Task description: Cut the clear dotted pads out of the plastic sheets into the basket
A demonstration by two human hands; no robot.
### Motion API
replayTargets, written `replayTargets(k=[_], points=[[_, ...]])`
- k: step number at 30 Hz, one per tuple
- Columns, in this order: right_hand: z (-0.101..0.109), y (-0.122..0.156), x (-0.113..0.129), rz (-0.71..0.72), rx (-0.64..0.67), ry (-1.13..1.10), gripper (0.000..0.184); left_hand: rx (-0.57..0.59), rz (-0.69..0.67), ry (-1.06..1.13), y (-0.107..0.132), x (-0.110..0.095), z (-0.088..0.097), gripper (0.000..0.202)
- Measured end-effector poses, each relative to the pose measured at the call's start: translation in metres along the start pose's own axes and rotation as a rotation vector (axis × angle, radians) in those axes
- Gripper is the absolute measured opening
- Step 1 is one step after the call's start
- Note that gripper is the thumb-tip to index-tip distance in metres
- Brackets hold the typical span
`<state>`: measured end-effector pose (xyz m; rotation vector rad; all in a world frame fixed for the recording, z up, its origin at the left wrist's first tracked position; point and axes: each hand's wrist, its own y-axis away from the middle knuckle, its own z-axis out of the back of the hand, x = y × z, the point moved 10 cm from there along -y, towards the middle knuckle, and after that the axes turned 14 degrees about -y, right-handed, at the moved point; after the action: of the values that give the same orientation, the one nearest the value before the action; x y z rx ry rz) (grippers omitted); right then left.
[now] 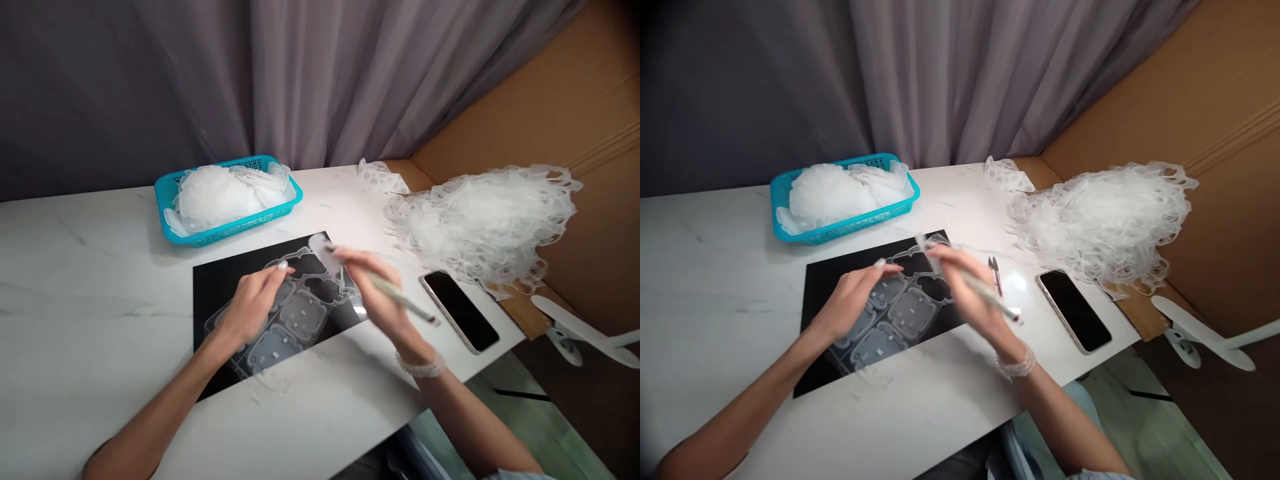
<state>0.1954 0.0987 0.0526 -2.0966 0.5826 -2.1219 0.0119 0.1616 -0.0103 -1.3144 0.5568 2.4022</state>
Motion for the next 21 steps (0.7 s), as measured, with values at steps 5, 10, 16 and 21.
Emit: replayTargets(k=[5, 10, 16, 21], points=[[-0.061, 0.036, 0.021, 0.020, 0.505, 0.180, 0.044, 0.220, 0.215, 0.565, -0.003, 0.005, -0.040, 0.043], [-0.003, 0.004, -0.015, -0.194, 0.024, 0.181, 0.052, 0.105, 0.142, 0.340, -0.002, 0.007, -0.034, 0.022], [-0.043, -0.021, -0.058, -0.293, 0.155, 0.082, 0.035, -0.123, -0.001, -0.078, 0.014, -0.015, -0.012, 0.021], [-0.007, -0.036, -0.058, -0.082, 0.030, 0.339, 0.027, -0.526, -0.090, -0.019, 0.037, -0.030, 0.038, 0.021]])
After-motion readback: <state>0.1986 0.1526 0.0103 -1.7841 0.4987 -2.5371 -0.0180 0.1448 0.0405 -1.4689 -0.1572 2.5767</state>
